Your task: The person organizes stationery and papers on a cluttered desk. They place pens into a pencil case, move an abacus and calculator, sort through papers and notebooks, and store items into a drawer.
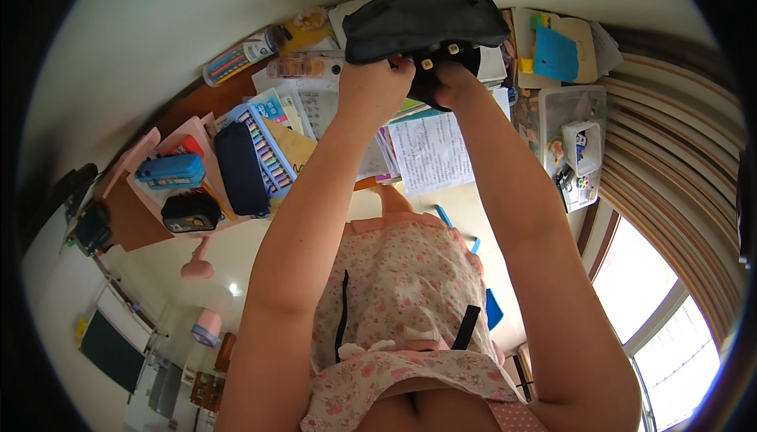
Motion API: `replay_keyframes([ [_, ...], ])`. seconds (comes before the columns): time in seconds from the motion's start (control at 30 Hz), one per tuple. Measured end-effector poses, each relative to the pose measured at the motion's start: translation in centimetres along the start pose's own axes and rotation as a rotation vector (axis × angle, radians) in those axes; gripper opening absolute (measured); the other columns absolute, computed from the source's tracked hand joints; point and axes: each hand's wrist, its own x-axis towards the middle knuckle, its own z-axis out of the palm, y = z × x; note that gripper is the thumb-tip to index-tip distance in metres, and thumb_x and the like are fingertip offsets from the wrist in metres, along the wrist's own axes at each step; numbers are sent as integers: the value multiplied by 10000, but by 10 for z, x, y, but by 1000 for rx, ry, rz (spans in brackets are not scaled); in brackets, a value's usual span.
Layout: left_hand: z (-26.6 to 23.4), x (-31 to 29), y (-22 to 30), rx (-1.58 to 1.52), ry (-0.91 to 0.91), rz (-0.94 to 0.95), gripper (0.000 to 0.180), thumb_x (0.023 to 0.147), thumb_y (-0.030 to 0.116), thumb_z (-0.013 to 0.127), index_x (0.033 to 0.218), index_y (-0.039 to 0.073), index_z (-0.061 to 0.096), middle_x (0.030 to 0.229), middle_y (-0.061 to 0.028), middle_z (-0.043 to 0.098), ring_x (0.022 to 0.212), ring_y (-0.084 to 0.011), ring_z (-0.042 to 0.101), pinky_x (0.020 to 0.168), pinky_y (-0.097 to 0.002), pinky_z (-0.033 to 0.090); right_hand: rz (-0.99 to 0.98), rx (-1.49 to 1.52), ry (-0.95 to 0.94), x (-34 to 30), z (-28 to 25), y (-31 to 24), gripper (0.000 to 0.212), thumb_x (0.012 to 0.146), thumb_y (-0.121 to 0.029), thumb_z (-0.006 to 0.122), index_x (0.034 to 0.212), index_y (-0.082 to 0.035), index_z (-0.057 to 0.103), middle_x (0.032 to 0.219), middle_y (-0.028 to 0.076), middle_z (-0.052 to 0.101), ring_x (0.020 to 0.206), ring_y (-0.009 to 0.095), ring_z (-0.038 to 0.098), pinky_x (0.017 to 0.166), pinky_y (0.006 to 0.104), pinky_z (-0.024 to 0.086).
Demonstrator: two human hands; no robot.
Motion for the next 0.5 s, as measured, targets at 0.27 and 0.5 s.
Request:
replay_keyframes([
  [0.27, -3, 4, 3, 64, -47, -55, 143, 770, 189, 647, 801, 51, 630, 775, -101, 663, 721, -293, 641, 675, -369, 512, -90, -48, 221, -65, 28, -5, 179, 947, -52, 433, 1102, 29, 475, 1132, 210, 562, 796, 246, 596, 740, 363, 577],
  [0.5, -11, 3, -1, -84, -114, -103, 191, 801, 180, 673, 940, 50, 661, 790, -43, 648, 725, -128, 610, 688, -271, 486, 4, -11, 166, -172, 23, -12, 226, 907, -39, 504, 1077, 103, 453, 1069, 272, 580, 646, 146, 568, 548, 223, 557],
])
